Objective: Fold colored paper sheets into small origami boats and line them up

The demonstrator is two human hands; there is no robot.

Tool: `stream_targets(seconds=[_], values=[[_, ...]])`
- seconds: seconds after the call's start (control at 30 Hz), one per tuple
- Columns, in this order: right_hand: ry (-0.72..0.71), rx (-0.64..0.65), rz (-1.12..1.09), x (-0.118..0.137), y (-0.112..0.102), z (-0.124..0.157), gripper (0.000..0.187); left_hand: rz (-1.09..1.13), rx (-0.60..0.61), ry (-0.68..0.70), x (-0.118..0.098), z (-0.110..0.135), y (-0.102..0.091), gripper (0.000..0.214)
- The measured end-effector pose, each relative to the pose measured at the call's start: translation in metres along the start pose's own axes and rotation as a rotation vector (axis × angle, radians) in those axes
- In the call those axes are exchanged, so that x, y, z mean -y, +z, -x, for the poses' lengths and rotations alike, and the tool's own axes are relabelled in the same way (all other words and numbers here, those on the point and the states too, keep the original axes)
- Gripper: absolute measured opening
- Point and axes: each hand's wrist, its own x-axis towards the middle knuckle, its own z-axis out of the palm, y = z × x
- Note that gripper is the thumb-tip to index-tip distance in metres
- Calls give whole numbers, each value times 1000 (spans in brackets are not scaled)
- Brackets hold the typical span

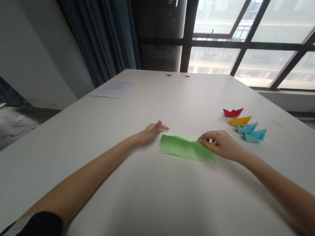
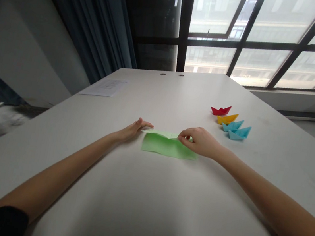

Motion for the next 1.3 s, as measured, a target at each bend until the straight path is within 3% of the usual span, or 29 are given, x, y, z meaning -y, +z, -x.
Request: stream_targets(seconds=[0.1, 0.23, 0.33, 0.43, 0.57, 0.67, 0.83, 1.03, 1.3], values=[[119, -131, -181, -2, -2, -1, 24, 126, 79, 14, 0, 2, 1, 83], [386, -288, -650, -10, -4, -7, 22, 166, 151, -1, -1, 4, 1, 78], [571, -337, -940, -25, 0, -9, 17, 135, 171, -33, -3, 6, -1, 77], [671, -338, -1011, -45, 11, -7, 14, 71, 197, 15, -6, 9, -1, 61], [653, -231, -901, -67, 23, 0, 27, 2, 126, 73, -7, 12, 1, 39], [527, -90, -761, -73, 24, 5, 39, 41, 42, 23, -2, 12, 2, 37], [335, -8, -331, -76, 22, 8, 62, 50, -78, -77, 5, 11, -1, 37], [260, -80, -78, -90, 27, 10, 28, -147, -106, -46, 0, 13, -8, 30], [240, -147, -20, -104, 27, 16, 28, -357, -152, 35, 10, 13, -13, 25]])
